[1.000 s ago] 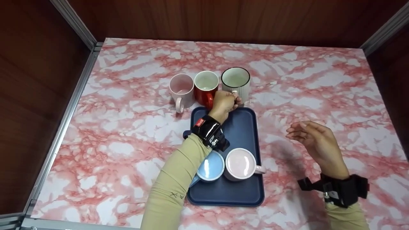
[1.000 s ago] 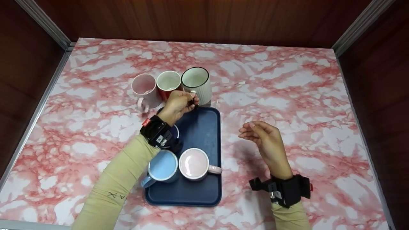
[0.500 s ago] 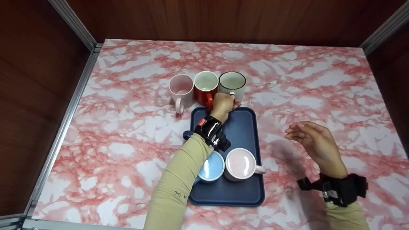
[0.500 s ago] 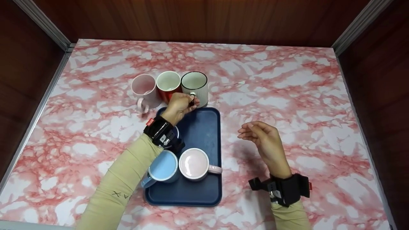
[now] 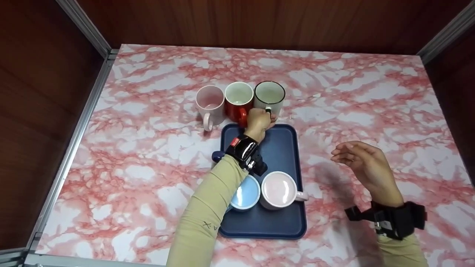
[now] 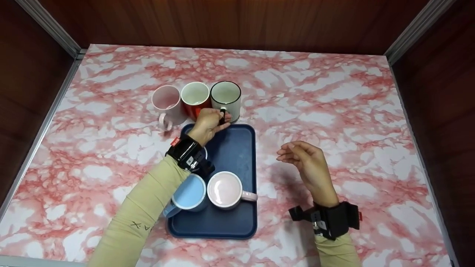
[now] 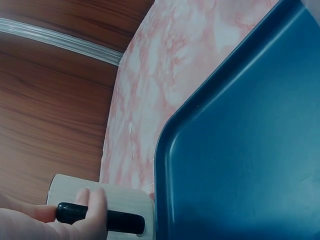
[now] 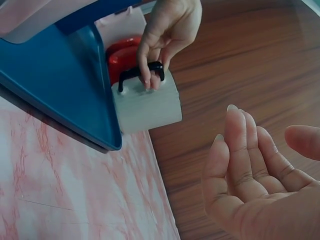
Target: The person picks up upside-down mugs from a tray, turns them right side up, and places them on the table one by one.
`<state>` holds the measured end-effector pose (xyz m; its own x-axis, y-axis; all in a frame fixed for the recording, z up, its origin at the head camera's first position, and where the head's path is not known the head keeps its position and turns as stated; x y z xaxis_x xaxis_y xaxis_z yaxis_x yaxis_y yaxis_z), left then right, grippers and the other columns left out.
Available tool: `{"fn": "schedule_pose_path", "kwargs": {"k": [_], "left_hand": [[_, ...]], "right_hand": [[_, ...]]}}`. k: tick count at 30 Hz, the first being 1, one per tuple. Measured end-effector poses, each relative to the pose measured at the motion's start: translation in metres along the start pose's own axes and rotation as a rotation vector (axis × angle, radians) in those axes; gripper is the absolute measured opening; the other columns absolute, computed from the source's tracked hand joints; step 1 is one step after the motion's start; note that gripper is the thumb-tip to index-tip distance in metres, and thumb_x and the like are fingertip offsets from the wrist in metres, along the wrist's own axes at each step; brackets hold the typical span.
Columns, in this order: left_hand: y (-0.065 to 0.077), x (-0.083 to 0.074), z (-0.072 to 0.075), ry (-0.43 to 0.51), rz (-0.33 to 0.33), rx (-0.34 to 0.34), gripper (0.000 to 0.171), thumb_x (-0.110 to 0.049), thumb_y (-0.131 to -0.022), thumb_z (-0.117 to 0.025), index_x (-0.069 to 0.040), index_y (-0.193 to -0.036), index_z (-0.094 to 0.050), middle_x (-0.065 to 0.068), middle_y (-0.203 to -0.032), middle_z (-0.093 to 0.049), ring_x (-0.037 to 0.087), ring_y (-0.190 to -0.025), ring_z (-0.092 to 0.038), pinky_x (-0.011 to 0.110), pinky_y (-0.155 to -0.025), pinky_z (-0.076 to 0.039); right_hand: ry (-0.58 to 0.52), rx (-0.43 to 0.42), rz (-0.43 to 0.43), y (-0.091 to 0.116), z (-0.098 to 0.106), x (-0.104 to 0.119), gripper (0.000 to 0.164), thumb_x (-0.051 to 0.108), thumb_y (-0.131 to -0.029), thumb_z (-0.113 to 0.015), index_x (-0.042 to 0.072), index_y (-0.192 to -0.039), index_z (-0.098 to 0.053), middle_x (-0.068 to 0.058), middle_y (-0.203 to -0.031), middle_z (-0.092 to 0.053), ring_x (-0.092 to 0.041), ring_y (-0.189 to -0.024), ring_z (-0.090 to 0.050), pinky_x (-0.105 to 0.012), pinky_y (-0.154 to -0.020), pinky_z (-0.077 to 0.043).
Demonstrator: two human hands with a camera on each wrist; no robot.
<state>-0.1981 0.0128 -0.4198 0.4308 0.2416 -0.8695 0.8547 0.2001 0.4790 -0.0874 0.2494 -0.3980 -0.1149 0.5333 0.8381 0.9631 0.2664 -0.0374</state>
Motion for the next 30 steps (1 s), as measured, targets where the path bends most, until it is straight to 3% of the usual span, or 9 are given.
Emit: {"fn": "schedule_pose_path", "kwargs": {"k": [2,5,10,14,17,19,22,26,30], "left_hand": [[0.01,-0.006,0.002,-0.035,-0.001,-0.003,0.017,0.007,-0.09,-0.041,0.009,-0.09,-0.057,0.022,-0.091,-0.065,0.024,-0.078,-0.063,0.03,-0.072,-0.051],[0.014,-0.008,0.004,-0.08,-0.003,0.003,0.023,0.009,-0.089,-0.04,0.0,-0.071,-0.051,0.014,-0.079,-0.062,0.015,-0.059,-0.053,0.025,-0.057,-0.046],[0.015,-0.006,0.007,-0.113,0.002,0.018,0.038,0.01,-0.086,-0.038,-0.011,-0.056,-0.029,0.0,-0.057,-0.033,0.01,-0.043,-0.029,0.02,-0.044,-0.031],[0.015,-0.006,0.009,-0.176,-0.012,0.016,0.039,0.006,-0.087,-0.039,-0.013,-0.056,-0.028,-0.002,-0.053,-0.026,0.011,-0.042,-0.025,0.02,-0.042,-0.026],[0.016,-0.007,0.01,-0.238,-0.064,0.022,0.036,0.005,-0.086,-0.042,-0.013,-0.057,-0.031,0.0,-0.059,-0.03,0.013,-0.053,-0.033,0.02,-0.049,-0.028],[0.019,-0.008,0.01,-0.261,-0.106,0.038,0.029,0.002,-0.086,-0.046,-0.01,-0.061,-0.038,0.002,-0.067,-0.037,0.014,-0.065,-0.038,0.02,-0.057,-0.031],[0.023,-0.01,0.01,-0.256,-0.159,0.088,0.008,0.001,-0.086,-0.05,0.0,-0.08,-0.056,0.006,-0.085,-0.049,0.015,-0.082,-0.042,0.02,-0.07,-0.035],[0.031,-0.015,0.011,-0.278,-0.194,0.165,0.024,0.0,-0.086,-0.052,0.008,-0.108,-0.058,0.014,-0.106,-0.056,0.016,-0.091,-0.045,0.023,-0.079,-0.037],[0.039,-0.02,0.015,-0.334,-0.191,0.228,0.035,-0.002,-0.088,-0.051,0.006,-0.122,-0.053,0.017,-0.121,-0.053,0.02,-0.106,-0.047,0.025,-0.088,-0.037]], "right_hand": [[0.007,-0.006,0.0,0.0,0.0,-0.001,0.023,-0.005,-0.094,-0.041,-0.014,-0.098,-0.061,-0.023,-0.09,-0.065,-0.031,-0.082,-0.063,-0.037,-0.074,-0.05],[0.049,-0.022,-0.006,-0.001,0.001,-0.002,0.021,-0.004,-0.094,-0.043,-0.013,-0.097,-0.062,-0.022,-0.089,-0.065,-0.03,-0.081,-0.063,-0.037,-0.073,-0.05],[0.117,0.027,-0.005,-0.001,0.001,-0.004,0.021,-0.005,-0.094,-0.042,-0.014,-0.099,-0.06,-0.021,-0.09,-0.065,-0.03,-0.081,-0.063,-0.036,-0.074,-0.051],[0.153,0.09,-0.001,-0.001,0.001,-0.004,0.022,-0.007,-0.095,-0.038,-0.017,-0.101,-0.057,-0.021,-0.092,-0.064,-0.031,-0.081,-0.063,-0.036,-0.075,-0.05],[0.205,0.096,-0.014,-0.001,0.0,-0.004,0.021,-0.006,-0.094,-0.04,-0.018,-0.102,-0.056,-0.02,-0.093,-0.064,-0.031,-0.082,-0.063,-0.036,-0.076,-0.05],[0.263,0.071,-0.03,-0.001,-0.001,-0.004,0.021,-0.004,-0.094,-0.043,-0.019,-0.102,-0.055,-0.019,-0.092,-0.064,-0.03,-0.082,-0.063,-0.036,-0.077,-0.05],[0.361,0.033,-0.049,-0.001,-0.002,-0.005,0.024,-0.001,-0.094,-0.046,-0.021,-0.104,-0.051,-0.02,-0.093,-0.063,-0.03,-0.084,-0.062,-0.035,-0.077,-0.049],[0.491,-0.022,-0.075,-0.001,-0.002,-0.007,0.03,0.005,-0.093,-0.05,-0.022,-0.108,-0.049,-0.022,-0.093,-0.062,-0.028,-0.086,-0.061,-0.034,-0.077,-0.049],[0.586,-0.028,-0.089,-0.002,-0.002,-0.009,0.033,0.007,-0.093,-0.052,-0.019,-0.112,-0.049,-0.021,-0.094,-0.062,-0.026,-0.087,-0.06,-0.033,-0.077,-0.049]]}}
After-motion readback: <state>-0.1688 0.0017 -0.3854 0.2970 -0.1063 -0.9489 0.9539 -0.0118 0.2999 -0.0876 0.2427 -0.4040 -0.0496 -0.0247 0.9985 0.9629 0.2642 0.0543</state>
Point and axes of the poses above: each hand's wrist, its own y-axis away from the middle knuckle, its own z-axis out of the back of the hand, x = y × z, the point moved 1 cm from there along -y, towards the middle knuckle
